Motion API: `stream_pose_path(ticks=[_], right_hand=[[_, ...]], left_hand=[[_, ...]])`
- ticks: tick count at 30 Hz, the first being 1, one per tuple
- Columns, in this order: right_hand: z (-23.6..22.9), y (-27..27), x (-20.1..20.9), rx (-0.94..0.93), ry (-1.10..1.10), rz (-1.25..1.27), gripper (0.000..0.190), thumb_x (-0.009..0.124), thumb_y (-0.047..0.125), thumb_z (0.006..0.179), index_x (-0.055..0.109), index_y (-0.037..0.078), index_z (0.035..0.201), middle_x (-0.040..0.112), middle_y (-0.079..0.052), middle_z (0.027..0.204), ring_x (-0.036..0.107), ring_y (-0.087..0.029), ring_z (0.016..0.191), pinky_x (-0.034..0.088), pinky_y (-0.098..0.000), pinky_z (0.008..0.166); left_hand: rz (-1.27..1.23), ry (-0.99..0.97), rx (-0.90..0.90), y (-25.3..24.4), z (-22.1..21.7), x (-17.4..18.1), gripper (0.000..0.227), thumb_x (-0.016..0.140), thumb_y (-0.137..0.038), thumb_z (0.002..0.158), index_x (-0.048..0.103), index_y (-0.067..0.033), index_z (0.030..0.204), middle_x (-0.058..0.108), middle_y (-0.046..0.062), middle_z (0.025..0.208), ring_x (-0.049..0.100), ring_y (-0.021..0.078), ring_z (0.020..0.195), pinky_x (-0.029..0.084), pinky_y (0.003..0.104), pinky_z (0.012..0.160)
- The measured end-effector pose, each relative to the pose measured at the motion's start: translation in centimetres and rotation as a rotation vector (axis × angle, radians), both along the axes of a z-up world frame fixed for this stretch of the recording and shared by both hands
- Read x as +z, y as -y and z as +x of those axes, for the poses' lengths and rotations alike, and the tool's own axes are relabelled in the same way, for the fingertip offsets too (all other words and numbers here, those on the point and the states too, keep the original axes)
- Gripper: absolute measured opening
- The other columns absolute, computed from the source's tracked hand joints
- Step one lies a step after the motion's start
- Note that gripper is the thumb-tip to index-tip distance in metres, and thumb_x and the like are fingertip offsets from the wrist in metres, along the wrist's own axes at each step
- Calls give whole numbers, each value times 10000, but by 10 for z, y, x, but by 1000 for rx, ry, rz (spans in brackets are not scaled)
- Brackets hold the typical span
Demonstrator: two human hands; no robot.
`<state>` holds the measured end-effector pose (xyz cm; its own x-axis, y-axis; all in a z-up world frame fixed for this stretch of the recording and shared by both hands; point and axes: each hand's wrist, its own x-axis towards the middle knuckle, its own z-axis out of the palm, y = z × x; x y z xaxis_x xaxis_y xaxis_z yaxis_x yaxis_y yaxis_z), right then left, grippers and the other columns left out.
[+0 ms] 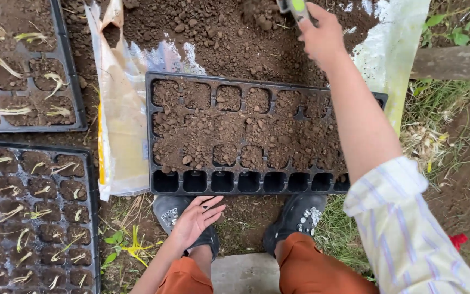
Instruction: Filling a plastic seedling tray with soil using a hand trowel in an outdoor garden setting.
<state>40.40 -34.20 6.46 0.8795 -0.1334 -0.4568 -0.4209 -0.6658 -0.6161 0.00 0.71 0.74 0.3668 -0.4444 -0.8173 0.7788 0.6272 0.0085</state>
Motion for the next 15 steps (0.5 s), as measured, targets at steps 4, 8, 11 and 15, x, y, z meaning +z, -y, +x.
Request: stream_pose_path(ticks=[4,8,11,15], right_hand=[[5,-7,-15,-192,-115,204,472,424,221,1078,450,245,1548,645,-65,951,483,-85,562,422,-222,465],[-13,13,-3,-112,-67,234,486,431,192,1060,492,222,1541,622,-36,842,482,-73,528,398,-213,425],[-31,29,6,-106,-71,236,502,462,192,1037,502,203,1537,630,-29,819,479,-71,515,389,-206,407],[-63,46,14,-73,-21,254,486,474,169,1068,484,176,1554,599,-28,822,447,-69,547,367,-204,436]], left_hand=[[26,-43,-13,0,3,4,236,503,-29,970,571,-16,1195,521,318,1538,589,497,1324,503,530,1090],[-17,12,0,-2,1,-4,234,510,-47,979,587,-28,1199,507,323,1539,584,490,1328,505,522,1086],[12,-37,-7,-1,3,-5,258,467,21,957,583,-20,1183,519,340,1530,576,499,1339,487,542,1106],[2,19,-16,-3,-2,-8,199,496,-25,971,591,-44,1145,521,325,1529,587,490,1330,498,526,1096]])
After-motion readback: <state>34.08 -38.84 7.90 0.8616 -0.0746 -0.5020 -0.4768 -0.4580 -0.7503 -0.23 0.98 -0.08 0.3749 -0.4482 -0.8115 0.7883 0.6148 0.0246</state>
